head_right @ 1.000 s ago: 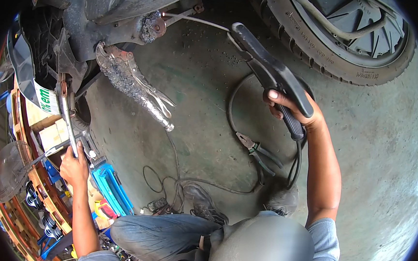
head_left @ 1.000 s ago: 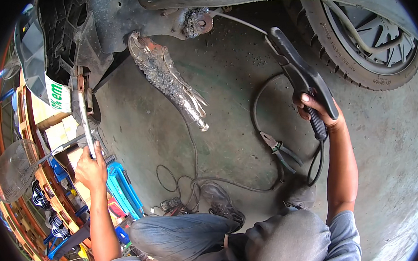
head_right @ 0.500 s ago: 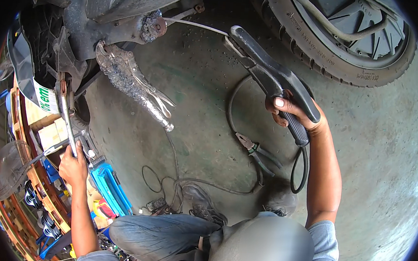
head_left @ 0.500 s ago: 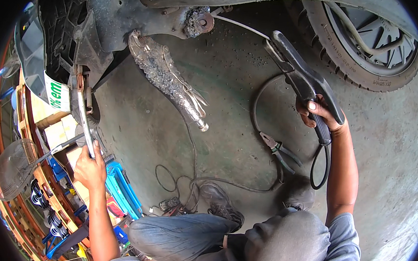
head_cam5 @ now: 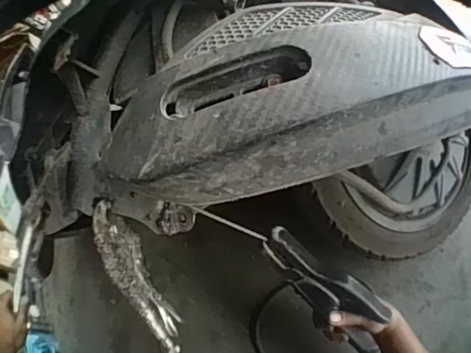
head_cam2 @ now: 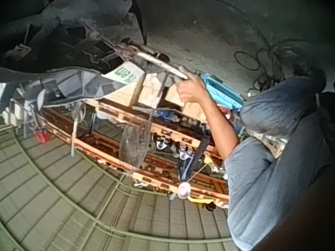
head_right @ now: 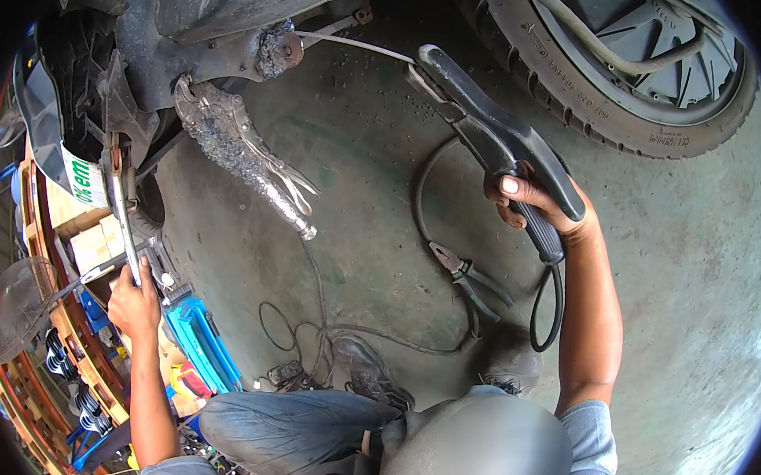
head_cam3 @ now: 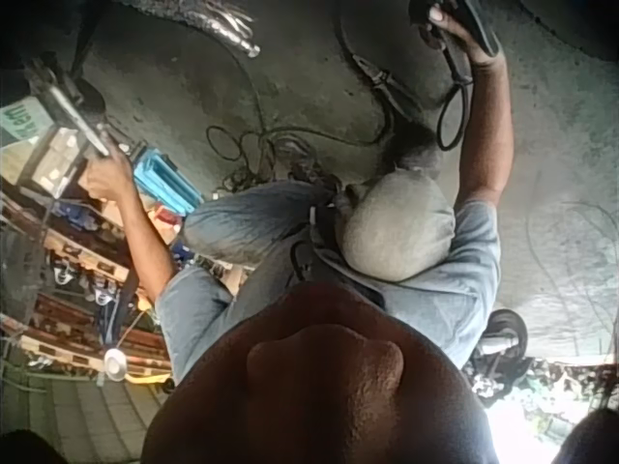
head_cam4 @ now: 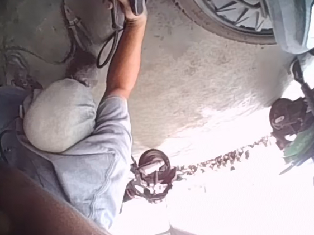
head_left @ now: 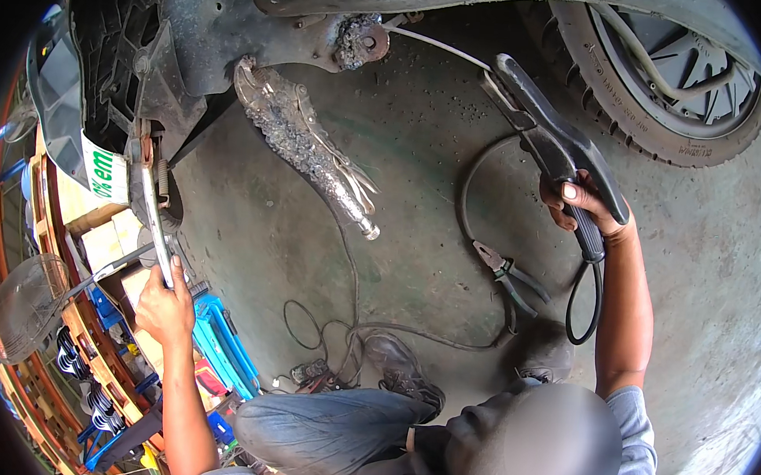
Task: The person uses a welding tool to weld a metal component onto the frame of a scooter. The person positions the welding electrode, creates several sparks as they apply the weld to the joint, and uses pliers to adjust a metal pin during the process.
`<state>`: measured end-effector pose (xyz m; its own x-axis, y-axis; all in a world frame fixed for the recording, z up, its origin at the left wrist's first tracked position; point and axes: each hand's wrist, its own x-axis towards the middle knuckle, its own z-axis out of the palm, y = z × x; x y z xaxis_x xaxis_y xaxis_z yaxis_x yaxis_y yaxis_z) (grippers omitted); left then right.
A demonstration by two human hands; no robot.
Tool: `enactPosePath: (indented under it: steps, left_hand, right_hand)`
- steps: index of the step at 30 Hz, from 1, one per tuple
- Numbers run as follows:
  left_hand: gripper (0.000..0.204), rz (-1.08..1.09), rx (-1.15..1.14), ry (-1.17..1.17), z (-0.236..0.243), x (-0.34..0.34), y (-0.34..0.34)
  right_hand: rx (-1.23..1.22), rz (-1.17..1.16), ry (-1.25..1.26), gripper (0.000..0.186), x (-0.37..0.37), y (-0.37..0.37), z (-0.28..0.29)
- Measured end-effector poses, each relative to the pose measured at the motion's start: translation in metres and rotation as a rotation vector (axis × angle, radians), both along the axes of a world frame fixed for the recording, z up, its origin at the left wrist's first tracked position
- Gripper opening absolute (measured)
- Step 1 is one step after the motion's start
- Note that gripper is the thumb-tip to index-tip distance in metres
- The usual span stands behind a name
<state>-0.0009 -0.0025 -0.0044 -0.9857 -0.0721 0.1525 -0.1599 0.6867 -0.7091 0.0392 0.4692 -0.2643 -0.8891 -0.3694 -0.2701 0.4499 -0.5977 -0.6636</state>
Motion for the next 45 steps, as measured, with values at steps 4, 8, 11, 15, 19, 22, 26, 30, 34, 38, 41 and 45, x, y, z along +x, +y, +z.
enactPosePath:
  steps: [4,8,11,15,19,22,26,30,34,38,41,45]
  left_hand:
    - [0.047,0.0,0.005,0.001,0.001,0.0,-0.002]
    - [0.047,-0.008,-0.014,-0.004,0.001,0.0,0.0]
    - [0.047,0.003,0.008,-0.011,0.001,0.0,0.003]
    - [0.046,0.0,-0.005,-0.01,0.0,0.001,0.001]
    - [0.046,0.003,0.007,-0.014,0.001,0.0,-0.001]
    - [0.046,0.025,0.028,-0.001,0.006,0.003,-0.004]
    - [0.046,-0.002,0.015,0.003,0.0,0.0,-0.007]
    - [0.053,0.017,0.008,0.002,0.002,-0.001,-0.01]
    - [0.053,0.024,0.017,0.0,0.001,0.0,-0.006]
    - [0.053,0.043,0.018,-0.013,0.002,0.0,-0.003]
    - [0.053,0.02,0.019,-0.003,0.002,0.001,-0.003]
    - [0.052,0.014,0.018,-0.005,0.001,0.001,-0.004]
  right_hand:
    - [-0.009,0.01,0.006,0.07,-0.001,0.0,0.0]
    - [0.01,0.023,0.018,0.07,-0.003,-0.001,-0.002]
    - [0.002,0.03,0.015,0.069,-0.004,0.0,-0.001]
    - [0.161,0.01,-0.038,0.062,0.001,0.002,-0.003]
    - [0.481,-0.057,-0.052,0.056,0.02,0.006,0.002]
    - [0.543,-0.248,-0.063,0.066,0.061,-0.005,0.03]
    - [0.888,-0.297,0.137,0.076,0.107,-0.008,0.036]
    - [1.299,-0.252,0.56,0.074,0.094,-0.02,0.051]
    - [1.315,-0.271,0.57,0.073,0.084,-0.031,0.048]
    - [1.281,-0.289,0.511,0.082,0.079,-0.036,0.047]
    - [1.272,-0.271,0.508,0.079,0.076,-0.037,0.047]
    - [1.239,-0.261,0.513,0.079,0.074,-0.037,0.048]
